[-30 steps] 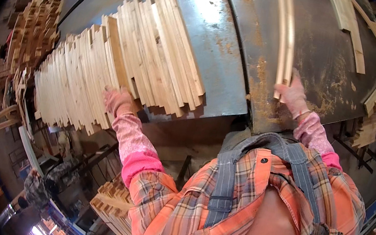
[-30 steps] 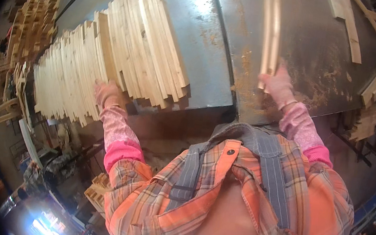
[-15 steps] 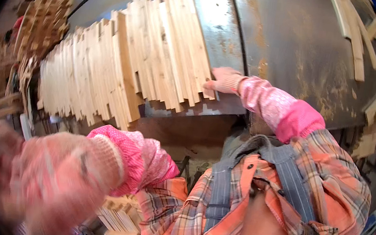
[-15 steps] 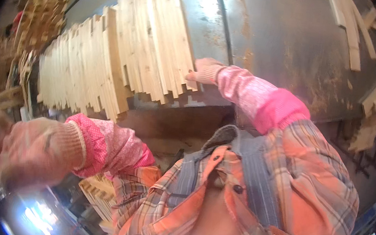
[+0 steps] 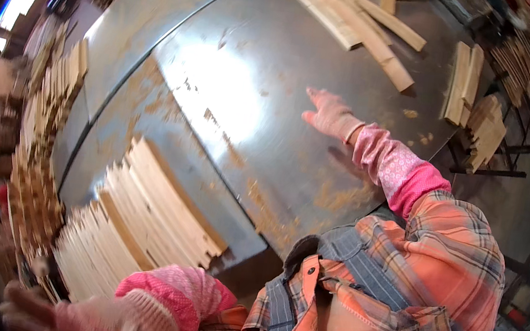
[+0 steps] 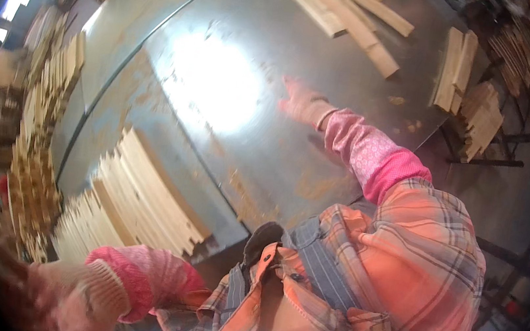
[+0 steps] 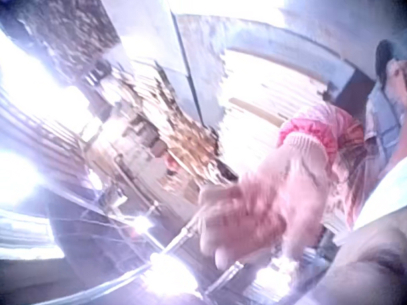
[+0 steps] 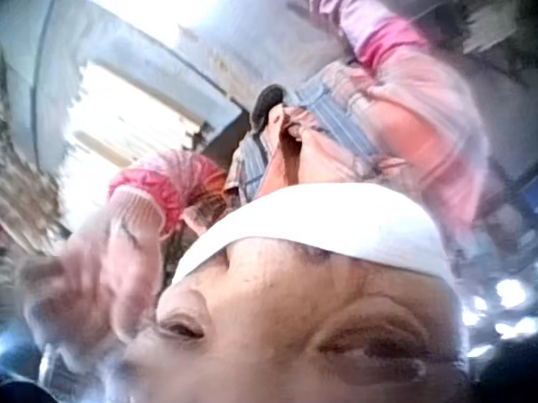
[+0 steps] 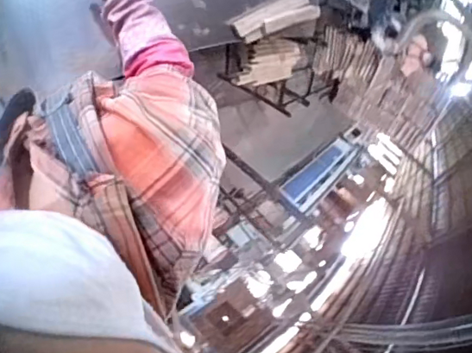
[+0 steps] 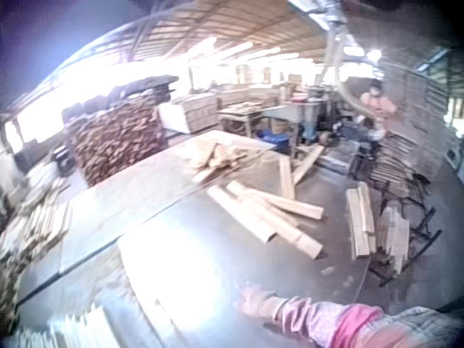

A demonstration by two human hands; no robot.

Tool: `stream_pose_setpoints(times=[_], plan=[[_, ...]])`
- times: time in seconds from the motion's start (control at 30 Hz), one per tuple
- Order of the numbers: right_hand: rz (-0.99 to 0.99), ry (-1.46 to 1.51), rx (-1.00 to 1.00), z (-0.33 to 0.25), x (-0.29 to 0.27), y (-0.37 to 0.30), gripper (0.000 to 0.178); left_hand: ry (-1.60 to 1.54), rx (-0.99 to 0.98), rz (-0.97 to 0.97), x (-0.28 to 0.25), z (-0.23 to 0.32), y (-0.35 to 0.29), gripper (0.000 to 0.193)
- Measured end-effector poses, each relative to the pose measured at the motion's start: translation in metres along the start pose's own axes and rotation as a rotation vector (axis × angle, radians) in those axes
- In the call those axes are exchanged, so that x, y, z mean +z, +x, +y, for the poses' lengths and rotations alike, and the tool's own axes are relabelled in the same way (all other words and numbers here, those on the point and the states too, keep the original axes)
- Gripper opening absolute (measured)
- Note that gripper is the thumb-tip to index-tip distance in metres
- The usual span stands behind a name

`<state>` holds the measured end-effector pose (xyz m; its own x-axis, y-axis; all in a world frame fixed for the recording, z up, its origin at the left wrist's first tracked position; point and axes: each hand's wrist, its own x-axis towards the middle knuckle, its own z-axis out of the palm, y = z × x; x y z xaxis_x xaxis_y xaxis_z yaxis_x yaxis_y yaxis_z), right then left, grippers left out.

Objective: The person repeatedly picks up small wooden planks from a pile on a metal table and stacks them into a neat vertical arrangement. The person handles the planks one at a time or in small groups, aligning them carefully on the growing stack.

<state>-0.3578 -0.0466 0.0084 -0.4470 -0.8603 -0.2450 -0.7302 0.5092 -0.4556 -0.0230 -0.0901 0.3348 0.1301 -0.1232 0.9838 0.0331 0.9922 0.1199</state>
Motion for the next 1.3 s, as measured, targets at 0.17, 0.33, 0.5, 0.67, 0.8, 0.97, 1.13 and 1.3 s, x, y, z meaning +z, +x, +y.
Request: stream_pose_setpoints(times=[0.17,0.33,0.5,0.67,0.8,0.97,1.13,1.3], plan=[[0.179,-0.161,0.495,0.11,-0.133,0.083,0.076,0.618,-0.171,-0.42,0.065,-0.057,-0.113,0.04],[0.002,-0.117,0.588,0.263,-0.163,0.102,0.056,0.115,-1.324,-0.22,0.182,-0.041,-0.208,0.05],[-0.141,0.039,0.426,0.246,-0.142,0.078,0.029,-0.059,-1.678,-0.461,0.28,-0.041,-0.283,0.045],[-0.416,0.356,0.157,0.137,-0.103,0.004,0.051,-0.056,-1.983,-0.737,0.325,-0.052,-0.383,0.045],[-0.233,0.278,-0.048,0.186,-0.102,0.06,0.062,-0.048,-2.193,-0.516,0.306,-0.058,-0.413,0.026],[0.144,-0.104,0.508,0.278,-0.166,0.193,0.061,0.031,-2.151,-0.421,0.287,-0.062,-0.392,0.027],[-0.063,0.177,0.363,0.25,-0.161,0.227,0.047,0.193,-2.049,-0.332,0.267,-0.082,-0.384,0.026],[0.062,0.102,0.322,0.168,-0.119,0.246,0.046,0.18,-1.967,-0.32,0.259,-0.096,-0.382,0.028]])
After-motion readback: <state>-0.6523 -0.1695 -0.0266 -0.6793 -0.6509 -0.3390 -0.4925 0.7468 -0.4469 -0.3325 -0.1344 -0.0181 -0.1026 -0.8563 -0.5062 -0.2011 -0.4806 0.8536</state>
